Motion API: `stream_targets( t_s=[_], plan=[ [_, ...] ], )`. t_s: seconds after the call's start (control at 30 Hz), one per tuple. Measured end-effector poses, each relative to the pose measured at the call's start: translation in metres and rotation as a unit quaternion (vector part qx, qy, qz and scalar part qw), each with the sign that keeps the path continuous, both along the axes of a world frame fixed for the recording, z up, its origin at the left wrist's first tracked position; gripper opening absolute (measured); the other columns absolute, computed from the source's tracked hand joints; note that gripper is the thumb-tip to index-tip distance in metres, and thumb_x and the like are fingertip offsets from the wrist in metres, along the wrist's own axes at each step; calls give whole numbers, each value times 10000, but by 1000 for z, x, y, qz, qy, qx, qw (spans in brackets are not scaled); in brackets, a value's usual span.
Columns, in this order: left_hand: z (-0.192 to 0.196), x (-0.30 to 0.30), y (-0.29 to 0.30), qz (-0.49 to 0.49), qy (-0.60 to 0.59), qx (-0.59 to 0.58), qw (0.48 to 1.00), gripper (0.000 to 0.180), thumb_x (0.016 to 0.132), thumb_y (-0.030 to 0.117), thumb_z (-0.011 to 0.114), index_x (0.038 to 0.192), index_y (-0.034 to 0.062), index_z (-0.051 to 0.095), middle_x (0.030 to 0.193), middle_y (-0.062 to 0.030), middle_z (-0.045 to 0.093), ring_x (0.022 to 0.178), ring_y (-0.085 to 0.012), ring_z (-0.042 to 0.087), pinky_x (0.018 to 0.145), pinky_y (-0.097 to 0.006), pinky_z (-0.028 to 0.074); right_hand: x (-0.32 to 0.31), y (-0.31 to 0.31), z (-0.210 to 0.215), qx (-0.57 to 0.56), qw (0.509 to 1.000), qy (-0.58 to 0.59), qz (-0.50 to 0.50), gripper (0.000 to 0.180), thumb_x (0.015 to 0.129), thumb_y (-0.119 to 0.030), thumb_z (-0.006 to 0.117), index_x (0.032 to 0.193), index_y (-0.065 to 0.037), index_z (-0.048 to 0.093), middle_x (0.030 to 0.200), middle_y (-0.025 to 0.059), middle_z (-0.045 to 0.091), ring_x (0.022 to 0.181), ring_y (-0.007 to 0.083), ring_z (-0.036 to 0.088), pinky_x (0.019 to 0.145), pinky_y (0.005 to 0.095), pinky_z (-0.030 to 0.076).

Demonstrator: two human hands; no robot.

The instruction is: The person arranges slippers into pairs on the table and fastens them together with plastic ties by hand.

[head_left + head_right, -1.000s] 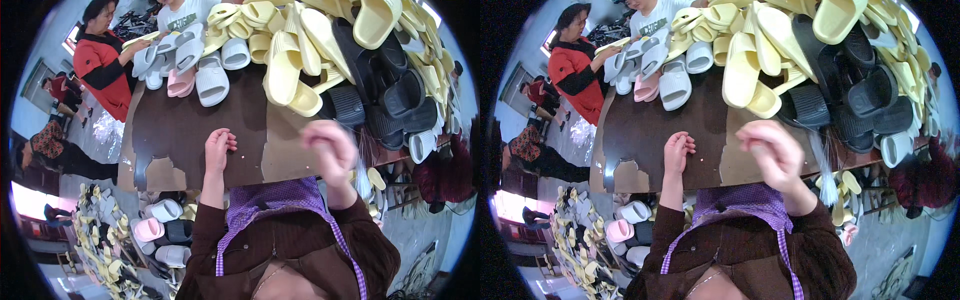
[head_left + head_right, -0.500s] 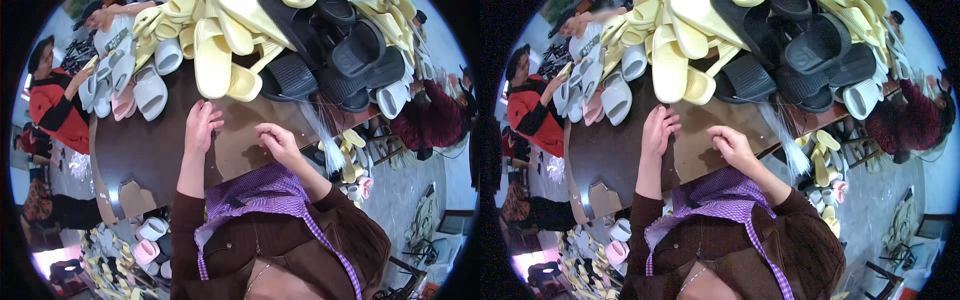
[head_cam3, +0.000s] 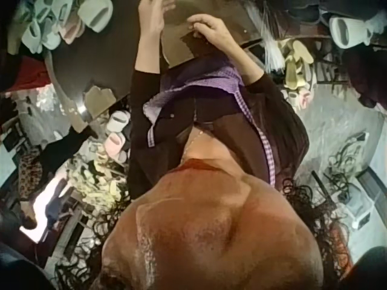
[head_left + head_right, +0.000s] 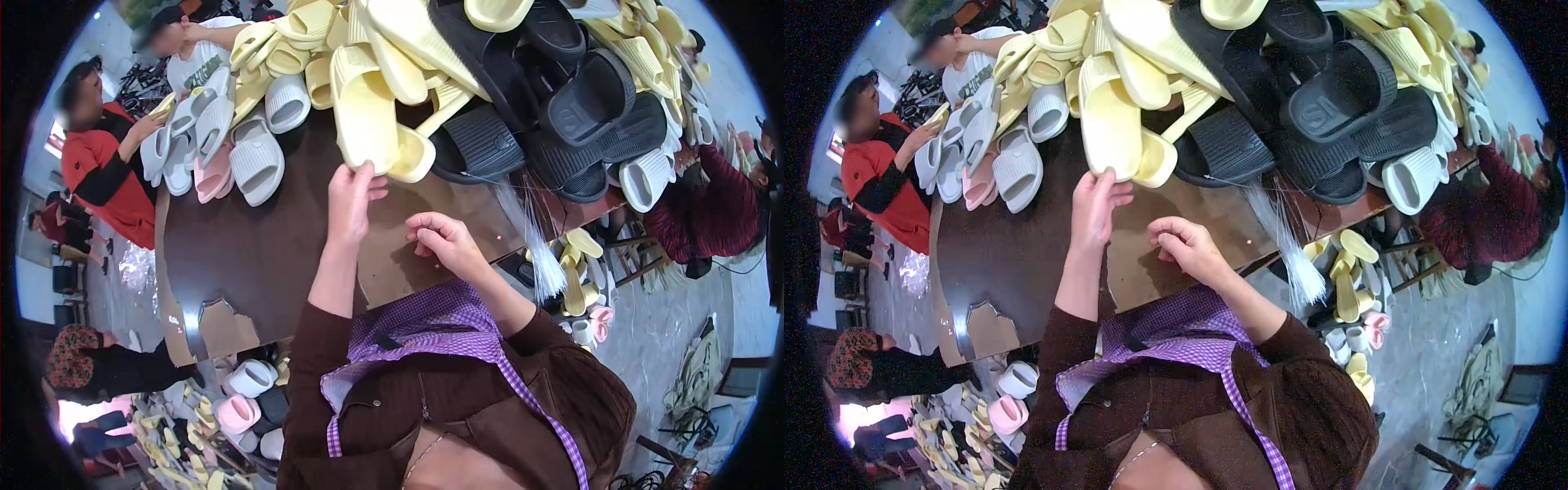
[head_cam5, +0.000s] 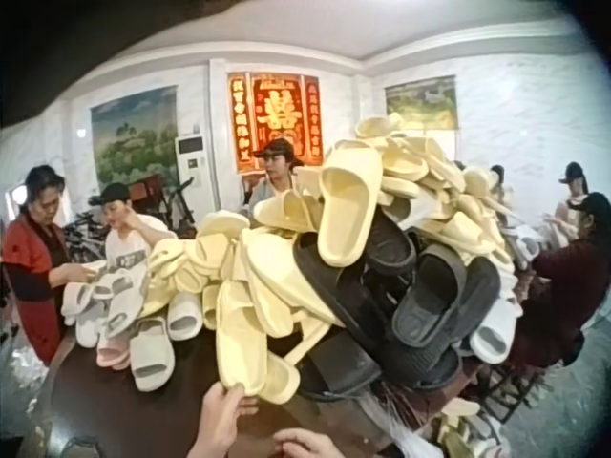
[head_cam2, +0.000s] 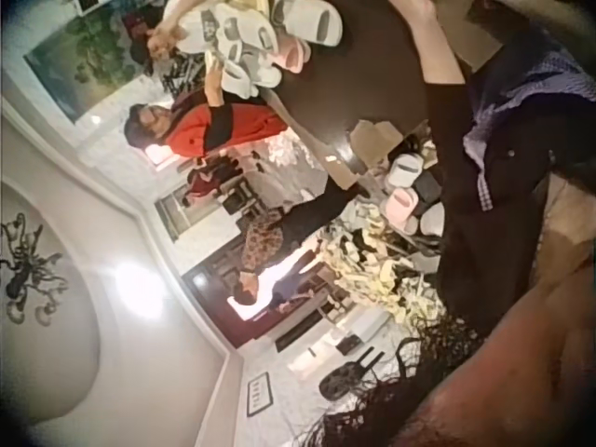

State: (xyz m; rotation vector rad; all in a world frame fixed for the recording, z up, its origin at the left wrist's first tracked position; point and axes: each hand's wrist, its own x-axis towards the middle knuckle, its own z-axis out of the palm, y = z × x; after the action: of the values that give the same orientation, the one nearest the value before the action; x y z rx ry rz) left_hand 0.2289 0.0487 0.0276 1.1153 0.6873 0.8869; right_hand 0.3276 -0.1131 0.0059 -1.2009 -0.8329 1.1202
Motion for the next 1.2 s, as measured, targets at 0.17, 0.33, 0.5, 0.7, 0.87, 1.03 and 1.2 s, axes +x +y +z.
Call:
stream_targets(
  t_s=[0.17,0.33,0.5,0.7,0.87,1.03,1.2],
  plan=[
    [16,32,-18,17,19,24,999,243,895,207,583,994,-12,542,855,-91,616,674,-141,610,530,-246,499,-10,22,-14,46,998,38,4,184,901,-38,487,1048,7,588,861,24,609,653,69,547,621,207,477],
    [34,57,-25,-37,9,-12,999,256,886,235,599,961,-4,540,768,-62,583,577,-116,573,466,-225,467,-11,24,-31,54,998,28,-31,182,900,-33,485,1043,16,587,811,21,604,649,72,547,618,211,474],
    [29,63,-30,-49,-50,-58,996,259,896,255,588,935,3,546,745,-54,573,540,-116,555,449,-230,460,-15,22,-35,51,997,-27,-51,166,899,-26,493,1027,20,588,752,15,596,650,72,547,617,211,463],
    [20,38,-26,-83,-27,-66,994,274,919,280,556,928,6,549,738,-45,566,536,-104,537,451,-217,443,-20,22,-27,42,993,-95,-60,151,901,-26,505,1015,20,592,735,16,593,660,71,542,617,203,449],
    [20,0,-23,-49,68,-14,996,246,936,270,526,911,28,559,733,-30,556,552,-81,514,460,-205,421,-20,21,-29,56,994,-52,-73,168,899,-18,499,1034,24,589,781,24,599,658,73,543,623,205,460],
    [-29,-34,33,163,176,223,945,274,934,232,516,1066,-6,547,839,-50,580,720,-83,550,621,-225,458,-20,21,-28,58,994,-69,-56,180,895,-12,496,1045,24,589,857,28,602,667,73,545,638,207,472],
    [-34,-6,39,134,119,76,981,435,933,203,514,1288,-20,399,1116,-115,558,977,-151,529,835,-261,422,-18,19,-25,61,994,-71,-54,177,890,-5,490,1033,18,593,871,22,607,665,70,553,624,209,481]
  ],
)
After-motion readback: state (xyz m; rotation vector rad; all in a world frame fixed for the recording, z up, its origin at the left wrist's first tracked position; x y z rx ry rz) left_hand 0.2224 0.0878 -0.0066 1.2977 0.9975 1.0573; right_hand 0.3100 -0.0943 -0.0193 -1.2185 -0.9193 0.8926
